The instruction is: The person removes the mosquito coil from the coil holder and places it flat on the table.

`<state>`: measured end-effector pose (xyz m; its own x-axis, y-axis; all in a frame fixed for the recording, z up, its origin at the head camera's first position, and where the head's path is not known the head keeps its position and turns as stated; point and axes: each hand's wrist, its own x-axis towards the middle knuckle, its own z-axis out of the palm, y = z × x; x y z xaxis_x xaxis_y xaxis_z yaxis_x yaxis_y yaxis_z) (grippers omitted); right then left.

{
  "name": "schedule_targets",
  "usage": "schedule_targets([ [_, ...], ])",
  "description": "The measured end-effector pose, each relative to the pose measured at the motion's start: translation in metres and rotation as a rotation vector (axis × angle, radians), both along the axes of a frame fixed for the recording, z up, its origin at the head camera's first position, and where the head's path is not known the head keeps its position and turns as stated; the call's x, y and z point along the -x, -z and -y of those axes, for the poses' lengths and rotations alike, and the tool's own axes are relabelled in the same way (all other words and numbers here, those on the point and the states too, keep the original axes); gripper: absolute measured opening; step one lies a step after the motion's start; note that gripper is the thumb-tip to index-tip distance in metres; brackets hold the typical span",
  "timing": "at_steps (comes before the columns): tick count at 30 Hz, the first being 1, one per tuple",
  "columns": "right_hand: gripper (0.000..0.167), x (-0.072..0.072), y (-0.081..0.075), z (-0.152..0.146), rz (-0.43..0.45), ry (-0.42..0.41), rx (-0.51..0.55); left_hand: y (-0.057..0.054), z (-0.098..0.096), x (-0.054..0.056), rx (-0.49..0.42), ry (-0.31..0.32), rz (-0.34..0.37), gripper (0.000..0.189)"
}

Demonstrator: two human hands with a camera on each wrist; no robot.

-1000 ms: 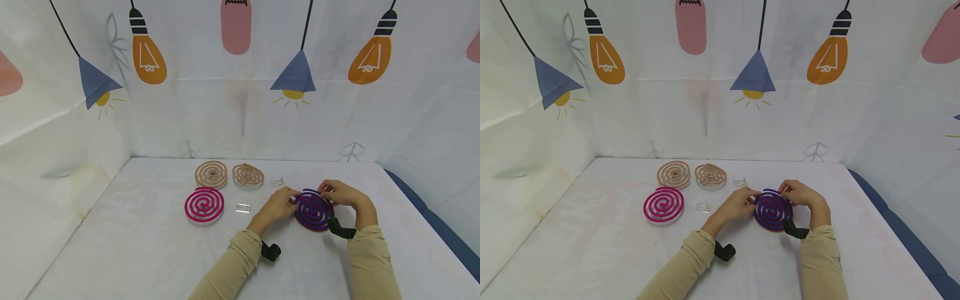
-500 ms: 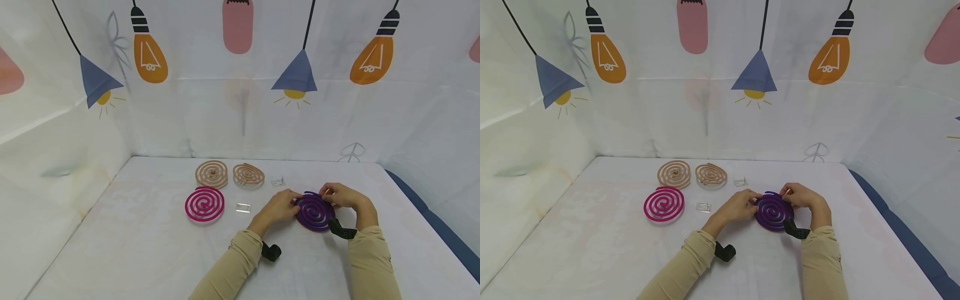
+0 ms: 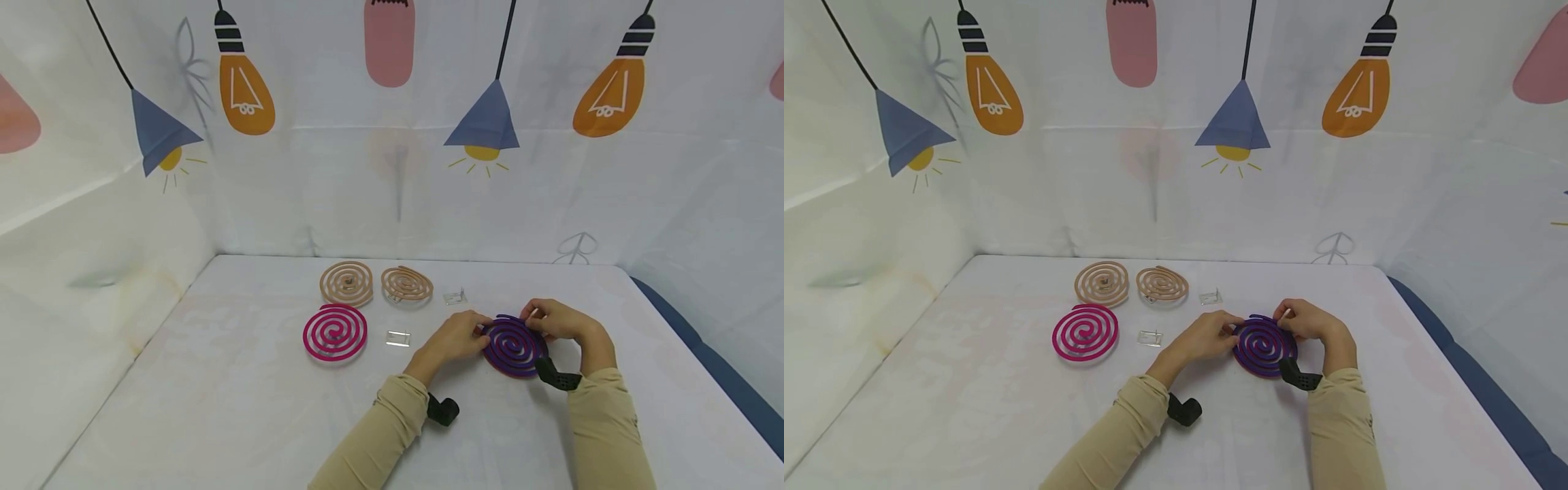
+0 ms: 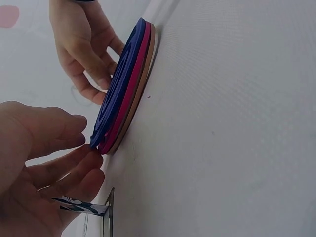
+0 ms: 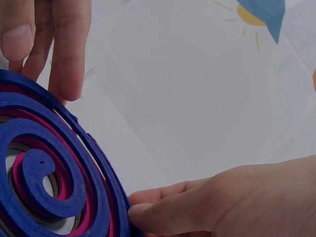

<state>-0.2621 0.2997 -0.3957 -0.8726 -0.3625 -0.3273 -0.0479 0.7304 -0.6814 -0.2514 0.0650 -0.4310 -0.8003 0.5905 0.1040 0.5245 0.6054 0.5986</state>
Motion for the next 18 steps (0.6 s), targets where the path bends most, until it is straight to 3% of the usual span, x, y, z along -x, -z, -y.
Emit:
schedule_targets([
  [8, 0.020, 0.0010, 0.0020, -0.0008, -0.012, -0.013, -0.004, -0.0023, 0.0012, -0.0015, 0.019, 0.007, -0.039, 0.035],
  [18, 0.020, 0.0010, 0.0018, -0.0010, -0.017, -0.013, -0.016, -0.0011, 0.0010, -0.0009, 0.011, -0.002, -0.015, 0.034],
])
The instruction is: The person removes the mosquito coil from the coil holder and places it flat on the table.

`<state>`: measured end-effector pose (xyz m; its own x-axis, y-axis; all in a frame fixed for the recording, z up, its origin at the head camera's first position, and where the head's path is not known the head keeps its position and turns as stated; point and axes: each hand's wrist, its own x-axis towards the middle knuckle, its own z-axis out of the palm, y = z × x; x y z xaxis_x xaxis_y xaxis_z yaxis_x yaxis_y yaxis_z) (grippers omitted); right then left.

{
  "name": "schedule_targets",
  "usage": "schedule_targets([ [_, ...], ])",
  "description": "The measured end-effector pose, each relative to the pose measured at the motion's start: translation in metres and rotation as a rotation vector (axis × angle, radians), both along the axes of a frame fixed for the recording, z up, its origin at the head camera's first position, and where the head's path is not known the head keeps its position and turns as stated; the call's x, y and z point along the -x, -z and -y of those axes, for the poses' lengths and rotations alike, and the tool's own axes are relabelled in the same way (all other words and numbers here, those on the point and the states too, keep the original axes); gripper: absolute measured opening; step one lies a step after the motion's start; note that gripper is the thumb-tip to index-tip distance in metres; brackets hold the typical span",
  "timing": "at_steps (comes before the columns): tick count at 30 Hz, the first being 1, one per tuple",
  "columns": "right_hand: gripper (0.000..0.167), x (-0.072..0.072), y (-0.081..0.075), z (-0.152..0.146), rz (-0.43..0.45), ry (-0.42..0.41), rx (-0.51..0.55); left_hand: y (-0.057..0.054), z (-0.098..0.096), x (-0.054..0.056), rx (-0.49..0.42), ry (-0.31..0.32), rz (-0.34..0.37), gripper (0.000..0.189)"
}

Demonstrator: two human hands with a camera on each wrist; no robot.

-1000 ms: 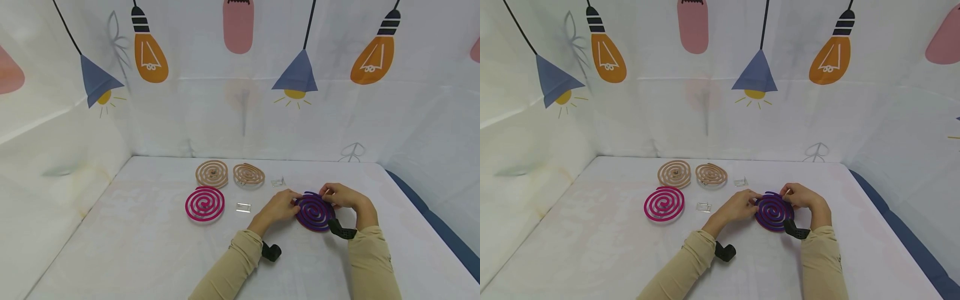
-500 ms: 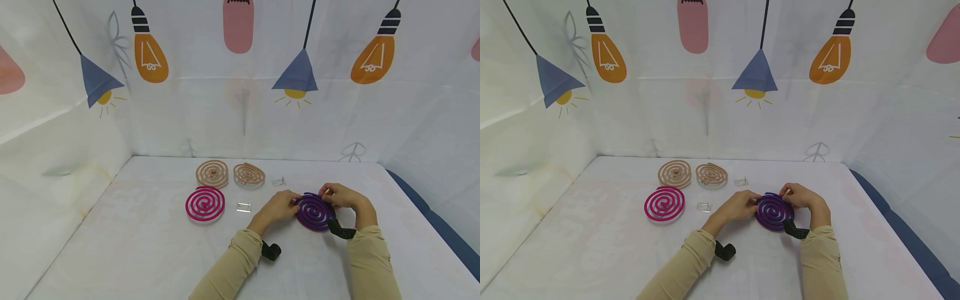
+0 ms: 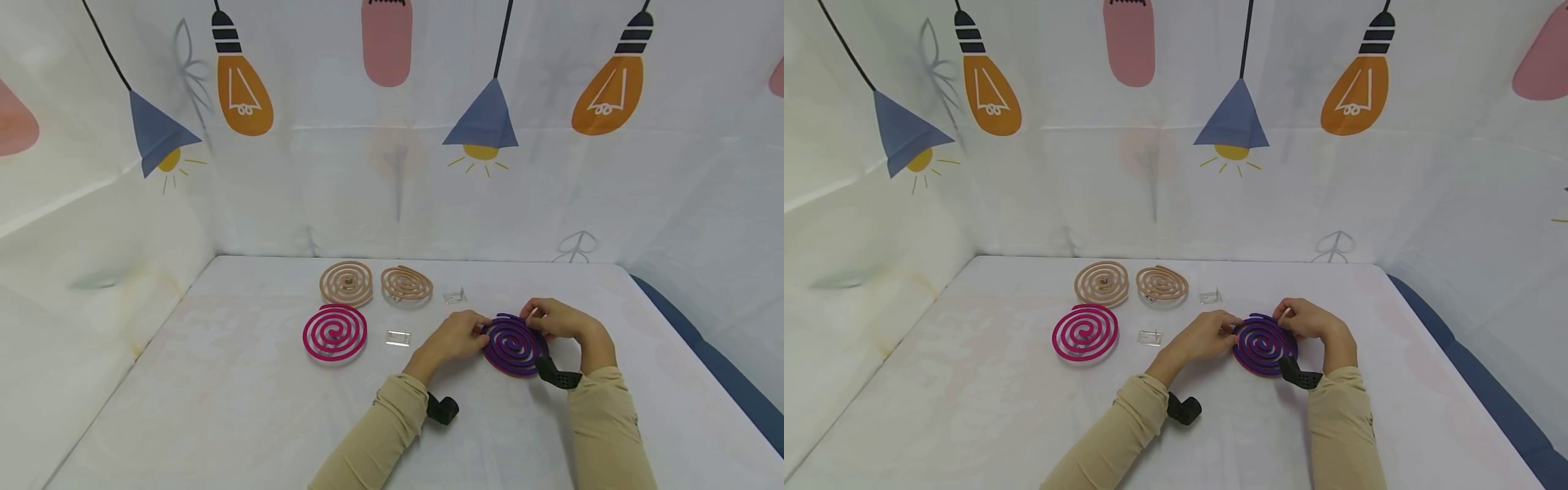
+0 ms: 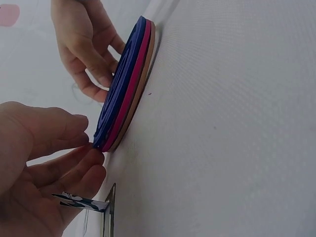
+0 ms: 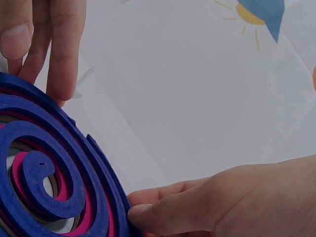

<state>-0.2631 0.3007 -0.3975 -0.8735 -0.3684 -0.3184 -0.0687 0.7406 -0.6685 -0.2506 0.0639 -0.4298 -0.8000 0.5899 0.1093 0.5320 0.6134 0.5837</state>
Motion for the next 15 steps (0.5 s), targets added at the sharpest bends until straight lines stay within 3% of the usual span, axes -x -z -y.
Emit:
schedule_targets([
  [15, 0.021, 0.0004, -0.0003, 0.0015, -0.003, 0.014, -0.010, -0.0016, 0.0010, 0.0001, -0.014, -0.006, 0.035, 0.033],
])
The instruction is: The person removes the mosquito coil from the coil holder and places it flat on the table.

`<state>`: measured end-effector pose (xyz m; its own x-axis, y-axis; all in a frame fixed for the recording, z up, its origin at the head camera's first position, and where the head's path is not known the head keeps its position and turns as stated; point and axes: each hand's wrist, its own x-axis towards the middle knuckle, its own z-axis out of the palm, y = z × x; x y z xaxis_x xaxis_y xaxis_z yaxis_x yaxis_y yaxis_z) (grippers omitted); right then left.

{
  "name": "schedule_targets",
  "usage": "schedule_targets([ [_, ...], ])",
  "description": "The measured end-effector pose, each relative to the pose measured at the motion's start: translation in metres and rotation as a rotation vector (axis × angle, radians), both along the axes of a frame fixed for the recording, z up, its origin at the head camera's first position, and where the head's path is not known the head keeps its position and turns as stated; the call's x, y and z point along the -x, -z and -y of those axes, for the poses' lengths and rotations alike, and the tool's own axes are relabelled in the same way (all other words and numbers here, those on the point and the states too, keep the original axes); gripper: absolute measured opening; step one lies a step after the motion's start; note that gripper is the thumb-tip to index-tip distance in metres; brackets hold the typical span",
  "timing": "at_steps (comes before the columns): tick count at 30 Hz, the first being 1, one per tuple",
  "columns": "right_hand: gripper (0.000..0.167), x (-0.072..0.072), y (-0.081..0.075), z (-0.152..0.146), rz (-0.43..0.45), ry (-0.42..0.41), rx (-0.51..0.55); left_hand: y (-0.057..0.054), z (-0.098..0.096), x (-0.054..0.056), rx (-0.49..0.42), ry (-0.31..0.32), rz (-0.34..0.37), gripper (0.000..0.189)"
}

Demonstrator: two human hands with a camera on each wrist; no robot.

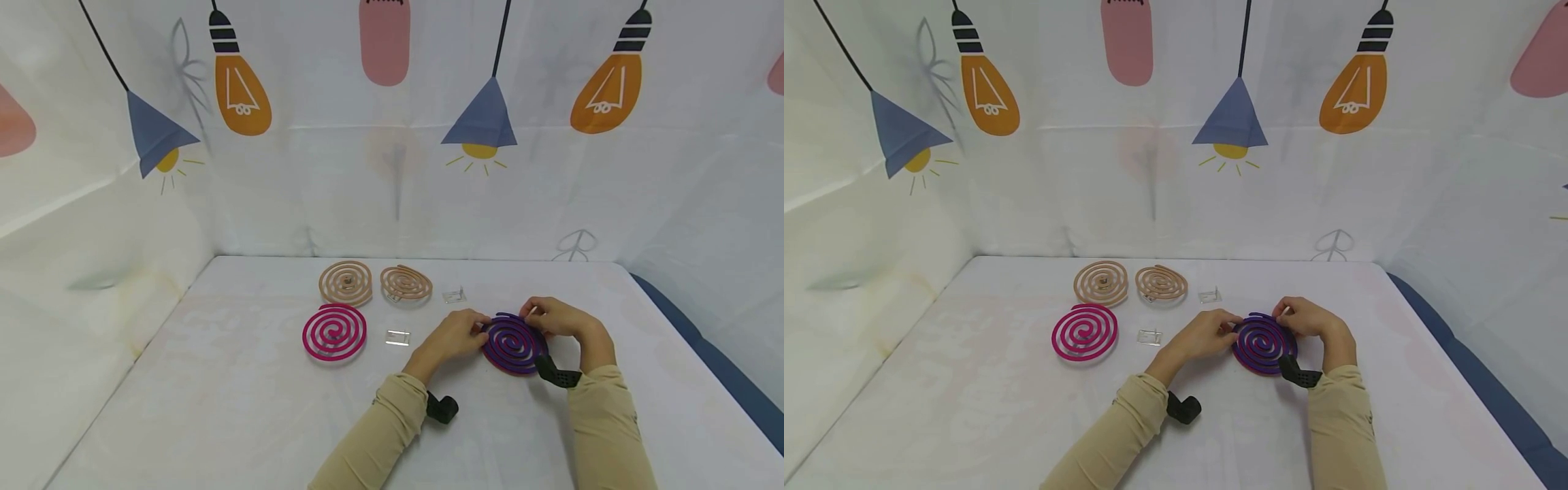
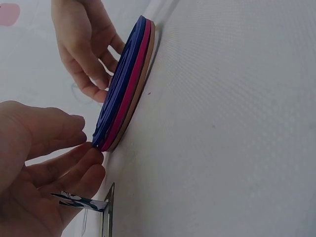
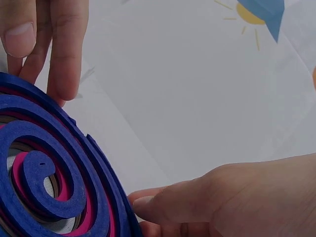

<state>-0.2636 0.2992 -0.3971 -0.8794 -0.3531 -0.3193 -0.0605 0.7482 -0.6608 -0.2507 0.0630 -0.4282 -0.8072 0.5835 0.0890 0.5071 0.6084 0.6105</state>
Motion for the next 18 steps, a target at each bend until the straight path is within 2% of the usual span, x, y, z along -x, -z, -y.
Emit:
schedule_targets([
  [12, 0.024, 0.0018, 0.0005, 0.0026, 0.004, 0.041, 0.003, 0.0002, 0.0007, -0.0005, -0.041, 0.002, 0.026, 0.032],
  [18, 0.027, 0.0002, -0.0024, 0.0051, 0.000, 0.058, 0.013, -0.0004, 0.0014, -0.0010, -0.056, 0.011, 0.010, 0.032],
])
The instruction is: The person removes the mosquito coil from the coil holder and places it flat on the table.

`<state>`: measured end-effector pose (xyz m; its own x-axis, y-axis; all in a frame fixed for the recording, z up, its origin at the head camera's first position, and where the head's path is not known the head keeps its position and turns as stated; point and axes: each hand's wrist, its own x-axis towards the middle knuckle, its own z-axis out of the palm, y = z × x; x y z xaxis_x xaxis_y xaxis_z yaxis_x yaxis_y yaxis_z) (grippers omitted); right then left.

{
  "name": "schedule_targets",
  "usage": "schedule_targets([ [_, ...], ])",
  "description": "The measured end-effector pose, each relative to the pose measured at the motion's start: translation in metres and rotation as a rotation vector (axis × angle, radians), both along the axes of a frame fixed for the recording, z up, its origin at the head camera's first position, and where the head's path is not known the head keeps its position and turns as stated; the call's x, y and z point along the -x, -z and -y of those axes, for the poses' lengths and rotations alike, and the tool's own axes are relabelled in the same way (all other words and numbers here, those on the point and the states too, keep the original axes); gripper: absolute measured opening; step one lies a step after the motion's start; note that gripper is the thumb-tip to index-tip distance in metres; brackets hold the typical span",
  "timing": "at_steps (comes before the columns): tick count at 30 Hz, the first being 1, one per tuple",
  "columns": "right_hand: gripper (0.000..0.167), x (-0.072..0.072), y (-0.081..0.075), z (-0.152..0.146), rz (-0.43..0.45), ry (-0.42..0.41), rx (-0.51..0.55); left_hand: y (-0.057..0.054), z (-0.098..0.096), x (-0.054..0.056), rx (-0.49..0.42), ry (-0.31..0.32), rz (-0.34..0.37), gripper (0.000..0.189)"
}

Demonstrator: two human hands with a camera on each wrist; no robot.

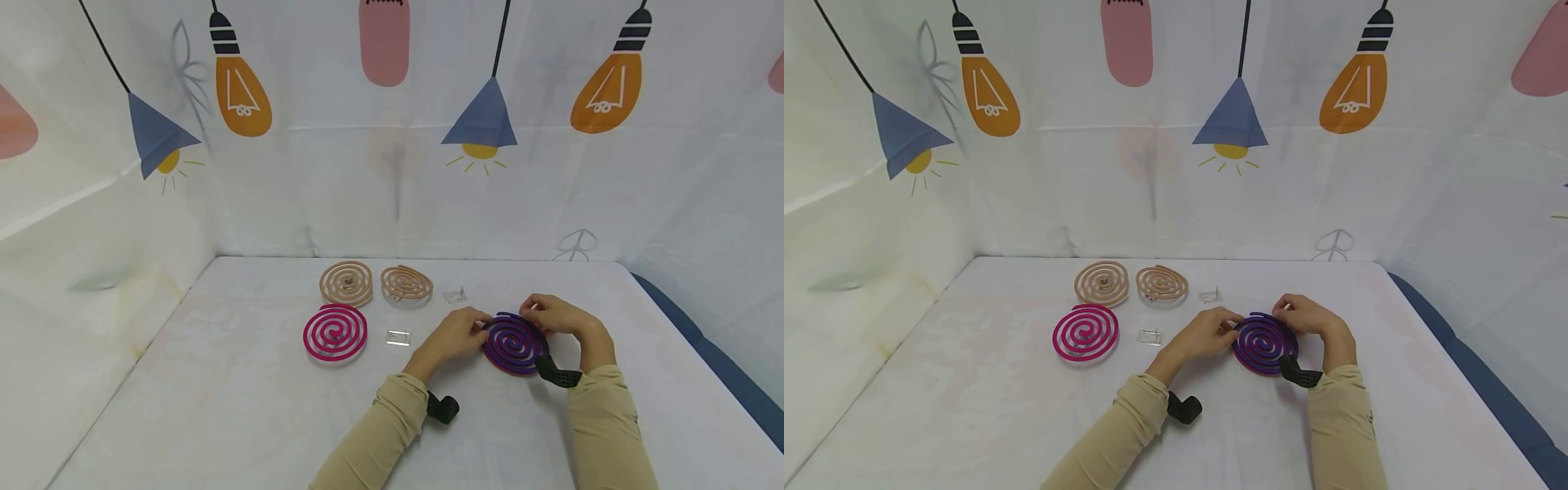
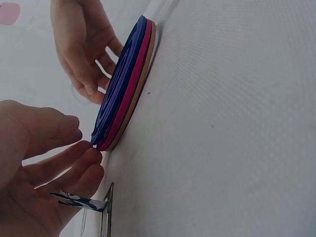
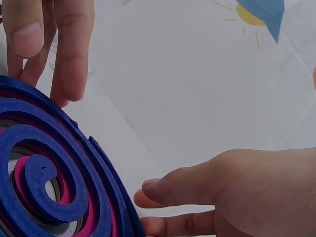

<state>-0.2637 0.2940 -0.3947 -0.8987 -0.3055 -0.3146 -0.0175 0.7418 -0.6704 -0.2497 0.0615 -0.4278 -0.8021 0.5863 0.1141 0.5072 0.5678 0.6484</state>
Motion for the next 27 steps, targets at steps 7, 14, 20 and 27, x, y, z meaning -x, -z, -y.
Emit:
schedule_targets([
  [7, 0.027, 0.0009, -0.0009, 0.0006, -0.033, -0.001, 0.015, 0.0001, 0.0005, -0.0003, -0.007, -0.002, -0.019, 0.032],
  [14, 0.030, 0.0029, -0.0007, 0.0001, -0.086, 0.013, 0.047, 0.0010, 0.0001, 0.0013, -0.012, -0.015, -0.039, 0.031],
  [20, 0.033, 0.0046, -0.0011, 0.0029, -0.140, 0.015, 0.046, -0.0003, 0.0017, 0.0016, -0.043, -0.034, -0.053, 0.032],
  [27, 0.031, 0.0044, -0.0041, 0.0063, -0.194, 0.013, 0.059, -0.0076, 0.0071, 0.0027, -0.105, -0.077, -0.038, 0.030],
])
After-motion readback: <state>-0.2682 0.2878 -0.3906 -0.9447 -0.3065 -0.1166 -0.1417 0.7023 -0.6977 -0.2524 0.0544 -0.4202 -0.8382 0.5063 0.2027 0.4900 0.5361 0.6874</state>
